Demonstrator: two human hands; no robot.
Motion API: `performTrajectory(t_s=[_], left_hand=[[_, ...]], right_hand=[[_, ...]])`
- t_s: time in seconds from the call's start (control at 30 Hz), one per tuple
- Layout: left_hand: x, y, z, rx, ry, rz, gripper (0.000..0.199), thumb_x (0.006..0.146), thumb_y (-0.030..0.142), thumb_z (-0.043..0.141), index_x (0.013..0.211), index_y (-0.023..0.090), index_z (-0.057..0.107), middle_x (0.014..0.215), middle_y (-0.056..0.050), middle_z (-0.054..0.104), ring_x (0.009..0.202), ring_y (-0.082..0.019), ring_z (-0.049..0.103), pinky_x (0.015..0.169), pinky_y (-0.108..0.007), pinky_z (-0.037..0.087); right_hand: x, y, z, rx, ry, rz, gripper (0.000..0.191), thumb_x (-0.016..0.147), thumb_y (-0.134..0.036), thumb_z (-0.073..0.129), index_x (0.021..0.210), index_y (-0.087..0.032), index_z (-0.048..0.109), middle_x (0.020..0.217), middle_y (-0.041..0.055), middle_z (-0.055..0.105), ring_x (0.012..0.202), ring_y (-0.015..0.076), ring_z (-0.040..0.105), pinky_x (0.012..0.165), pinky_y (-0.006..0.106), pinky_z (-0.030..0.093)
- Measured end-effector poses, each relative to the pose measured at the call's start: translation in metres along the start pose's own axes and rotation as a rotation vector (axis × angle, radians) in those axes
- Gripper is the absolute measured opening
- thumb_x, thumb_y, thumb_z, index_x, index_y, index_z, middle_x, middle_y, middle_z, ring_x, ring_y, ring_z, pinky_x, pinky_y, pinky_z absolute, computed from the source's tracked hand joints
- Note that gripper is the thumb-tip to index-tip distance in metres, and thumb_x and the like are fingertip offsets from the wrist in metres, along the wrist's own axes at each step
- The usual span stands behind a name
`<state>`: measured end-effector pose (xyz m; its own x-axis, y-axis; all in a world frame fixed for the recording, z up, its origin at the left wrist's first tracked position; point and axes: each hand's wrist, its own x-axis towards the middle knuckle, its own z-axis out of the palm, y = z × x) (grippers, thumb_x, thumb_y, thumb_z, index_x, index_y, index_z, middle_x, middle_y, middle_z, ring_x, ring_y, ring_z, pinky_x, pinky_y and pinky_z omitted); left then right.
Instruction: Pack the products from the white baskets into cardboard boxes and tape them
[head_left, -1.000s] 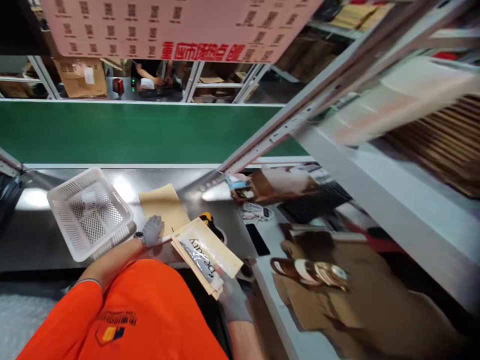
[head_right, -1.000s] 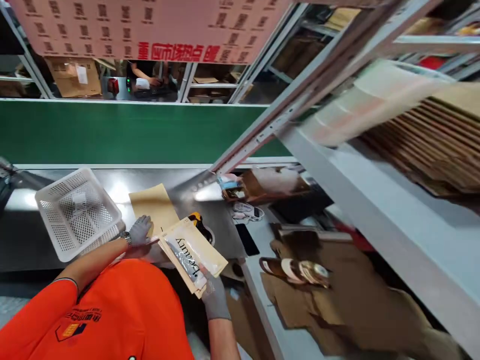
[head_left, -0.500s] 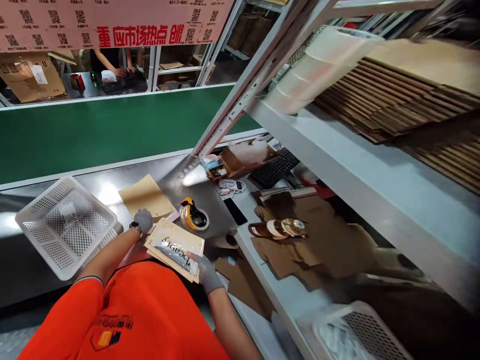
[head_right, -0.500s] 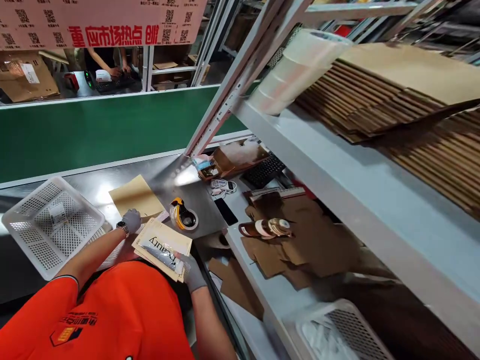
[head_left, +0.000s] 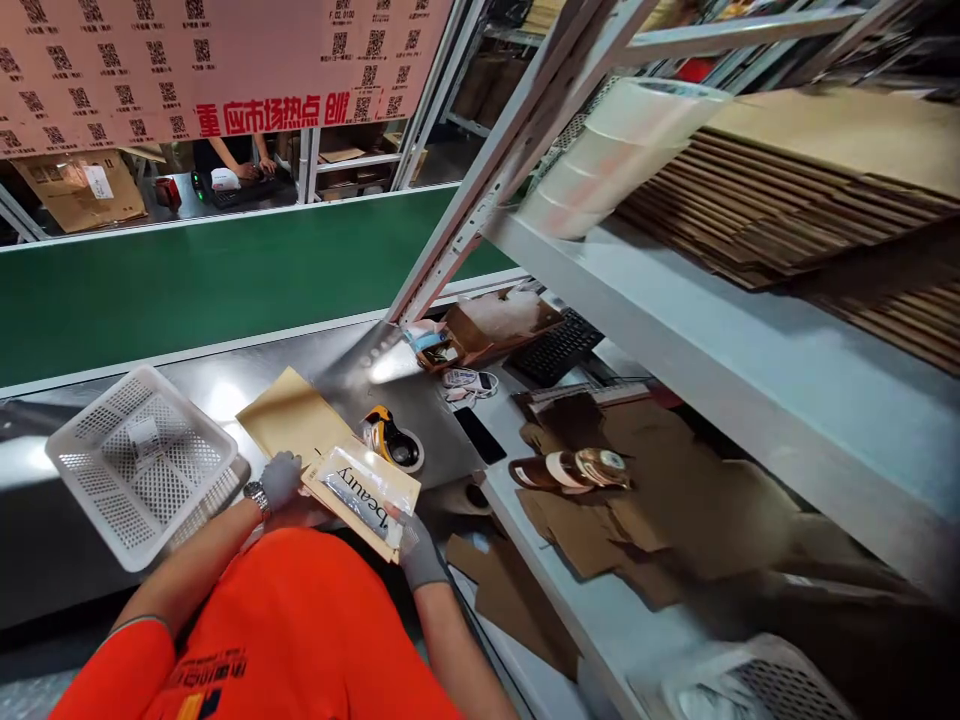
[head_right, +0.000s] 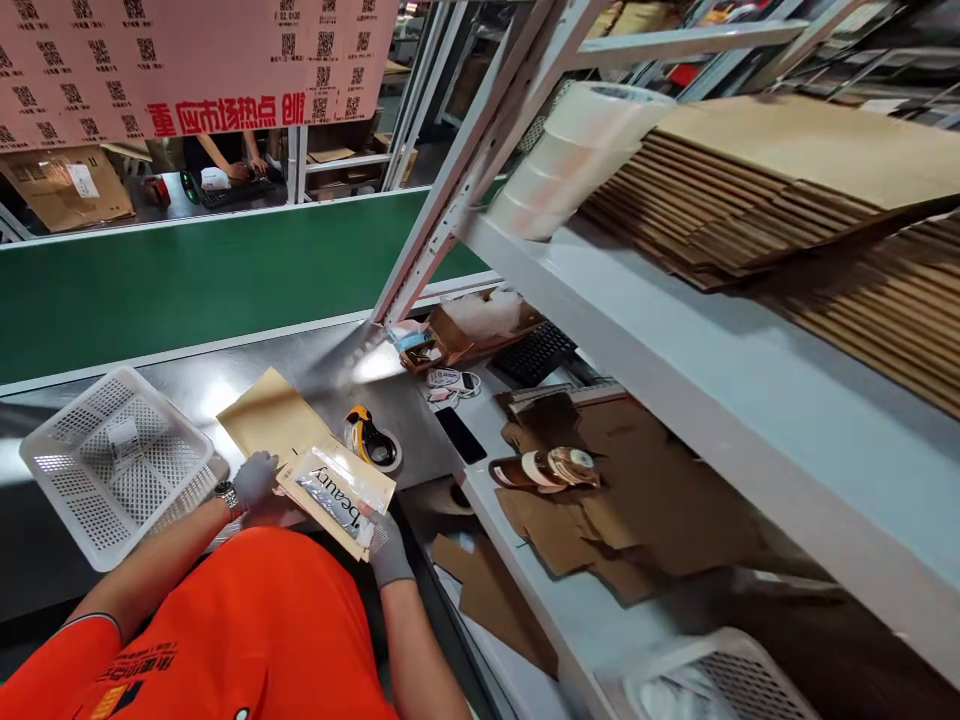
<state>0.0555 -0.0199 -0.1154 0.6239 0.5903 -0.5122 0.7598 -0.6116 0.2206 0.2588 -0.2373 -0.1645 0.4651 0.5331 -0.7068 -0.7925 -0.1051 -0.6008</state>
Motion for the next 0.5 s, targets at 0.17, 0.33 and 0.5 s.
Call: performTrajectory(t_s=[0.17, 0.33, 0.5], left_hand=[[-0.008, 0.004, 0.007, -0.013, 0.036, -0.041, 0.041, 0.108, 0.015, 0.056, 0.146, 0.01, 0.072, 0.142, -0.023, 0.074, 0.134, -0.033, 0.07, 0.109, -0.038, 0.057], [-0.011, 0.013, 0.009, -0.029, 0.034, -0.053, 0.046, 0.102, 0.024, 0.071, 0.146, 0.01, 0.072, 0.144, -0.025, 0.073, 0.134, -0.036, 0.071, 0.108, -0.04, 0.059], [-0.008, 0.013, -0.001, -0.035, 0.014, -0.041, 0.032, 0.103, 0.016, 0.065, 0.131, 0.01, 0.08, 0.134, -0.024, 0.078, 0.123, -0.032, 0.076, 0.106, -0.038, 0.059]], right_hand=[[0.008, 0.004, 0.004, -0.004, 0.038, -0.041, 0.056, 0.047, -0.038, 0.096, 0.096, -0.017, 0.079, 0.089, 0.0123, 0.088, 0.088, 0.037, 0.084, 0.089, 0.053, 0.068], [0.009, 0.004, 0.001, -0.011, 0.063, -0.097, 0.066, 0.042, -0.04, 0.101, 0.1, -0.017, 0.081, 0.091, 0.011, 0.089, 0.091, 0.0374, 0.085, 0.092, 0.054, 0.071], [0.015, 0.012, -0.012, -0.073, 0.003, -0.094, 0.071, 0.049, -0.048, 0.101, 0.109, -0.015, 0.083, 0.089, 0.0132, 0.087, 0.098, 0.0446, 0.086, 0.089, 0.059, 0.071]])
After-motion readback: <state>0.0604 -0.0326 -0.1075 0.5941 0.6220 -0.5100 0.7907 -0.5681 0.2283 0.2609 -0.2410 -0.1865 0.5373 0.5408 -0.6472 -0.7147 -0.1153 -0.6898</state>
